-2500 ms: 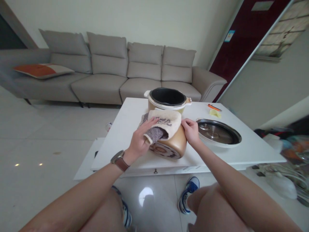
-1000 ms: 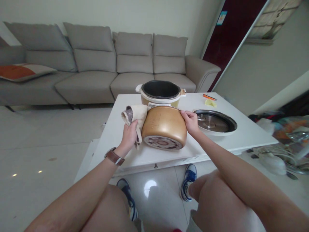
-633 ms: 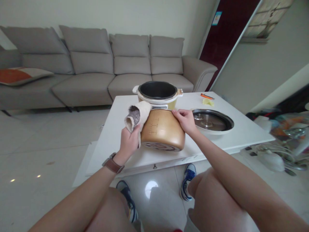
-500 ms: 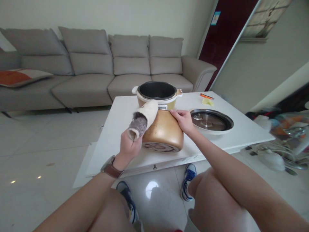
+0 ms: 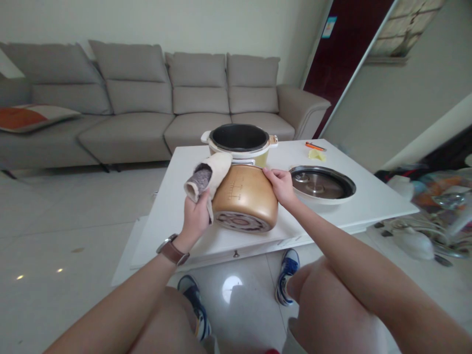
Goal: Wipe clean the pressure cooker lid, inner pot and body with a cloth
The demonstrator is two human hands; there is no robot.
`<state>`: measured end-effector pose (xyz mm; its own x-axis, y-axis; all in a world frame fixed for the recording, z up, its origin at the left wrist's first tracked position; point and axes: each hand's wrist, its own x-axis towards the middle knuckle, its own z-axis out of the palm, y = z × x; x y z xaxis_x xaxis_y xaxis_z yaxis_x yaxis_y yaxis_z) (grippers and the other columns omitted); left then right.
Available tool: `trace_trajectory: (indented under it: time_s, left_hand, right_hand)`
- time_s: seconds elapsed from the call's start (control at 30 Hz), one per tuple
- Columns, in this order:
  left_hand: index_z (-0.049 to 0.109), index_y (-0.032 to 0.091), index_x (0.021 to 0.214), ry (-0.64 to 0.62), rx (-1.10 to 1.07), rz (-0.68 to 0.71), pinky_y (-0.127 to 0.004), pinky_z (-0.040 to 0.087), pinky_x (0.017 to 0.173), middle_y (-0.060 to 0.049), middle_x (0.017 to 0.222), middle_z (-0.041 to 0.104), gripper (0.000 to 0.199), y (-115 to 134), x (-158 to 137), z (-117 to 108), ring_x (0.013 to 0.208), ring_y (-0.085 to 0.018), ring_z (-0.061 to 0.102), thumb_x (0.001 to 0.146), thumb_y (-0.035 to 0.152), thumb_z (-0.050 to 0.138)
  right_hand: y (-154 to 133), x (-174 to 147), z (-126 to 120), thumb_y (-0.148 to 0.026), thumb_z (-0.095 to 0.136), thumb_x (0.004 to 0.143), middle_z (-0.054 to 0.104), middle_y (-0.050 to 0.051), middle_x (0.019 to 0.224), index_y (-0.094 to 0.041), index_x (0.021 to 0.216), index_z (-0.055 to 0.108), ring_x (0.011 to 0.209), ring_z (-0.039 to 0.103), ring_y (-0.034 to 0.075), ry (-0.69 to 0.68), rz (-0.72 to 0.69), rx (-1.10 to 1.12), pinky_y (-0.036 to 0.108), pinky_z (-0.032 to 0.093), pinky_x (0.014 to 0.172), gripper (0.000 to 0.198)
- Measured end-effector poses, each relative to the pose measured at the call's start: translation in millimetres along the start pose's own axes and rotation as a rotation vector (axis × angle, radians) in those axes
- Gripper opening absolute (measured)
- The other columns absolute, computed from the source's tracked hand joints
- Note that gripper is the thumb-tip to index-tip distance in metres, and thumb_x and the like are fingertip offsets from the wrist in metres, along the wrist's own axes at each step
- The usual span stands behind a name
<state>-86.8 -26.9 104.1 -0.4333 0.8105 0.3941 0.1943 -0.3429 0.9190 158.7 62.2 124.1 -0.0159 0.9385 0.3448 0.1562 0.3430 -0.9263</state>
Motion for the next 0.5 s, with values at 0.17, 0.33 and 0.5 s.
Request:
trace_trajectory:
  time_s: [0.17, 0.33, 0.5]
  left_hand:
    - [0.075, 0.015, 0.1, 0.003, -0.014, -0.301, -0.039, 0.054, 0.099, -0.008, 0.098, 0.08, 0.031, -23, 10, -7, 0.108, -0.028, 0.072, 0.086, 0.038, 0.06]
    - [0.075, 0.014, 0.099, 0.0, -0.001, -0.332, -0.036, 0.055, 0.094, -0.008, 0.096, 0.079, 0.033, -27, 8, -9, 0.105, -0.027, 0.072, 0.086, 0.04, 0.06]
    - [0.074, 0.016, 0.102, 0.136, 0.06, -0.091, -0.038, 0.051, 0.106, -0.01, 0.109, 0.078, 0.03, -9, 2, -10, 0.112, -0.026, 0.07, 0.092, 0.04, 0.059]
  right_hand:
    - [6, -1, -5, -0.071, 0.07, 0.077, 0.029, -0.005, 0.053, -0.021, 0.049, 0.04, 0.054, 0.025, 0.009, 0.029, -0.001, 0.016, 0.029, 0.016, 0.051, 0.065]
    - [12, 0, -5, -0.07, 0.069, 0.077, 0.029, -0.005, 0.054, -0.021, 0.049, 0.04, 0.055, 0.025, 0.009, 0.053, -0.007, 0.022, 0.028, 0.018, 0.051, 0.064]
    - [14, 1, 1, -0.07, 0.067, 0.079, 0.029, -0.005, 0.055, -0.021, 0.05, 0.039, 0.056, 0.026, 0.009, 0.036, -0.004, 0.022, 0.028, 0.018, 0.052, 0.064]
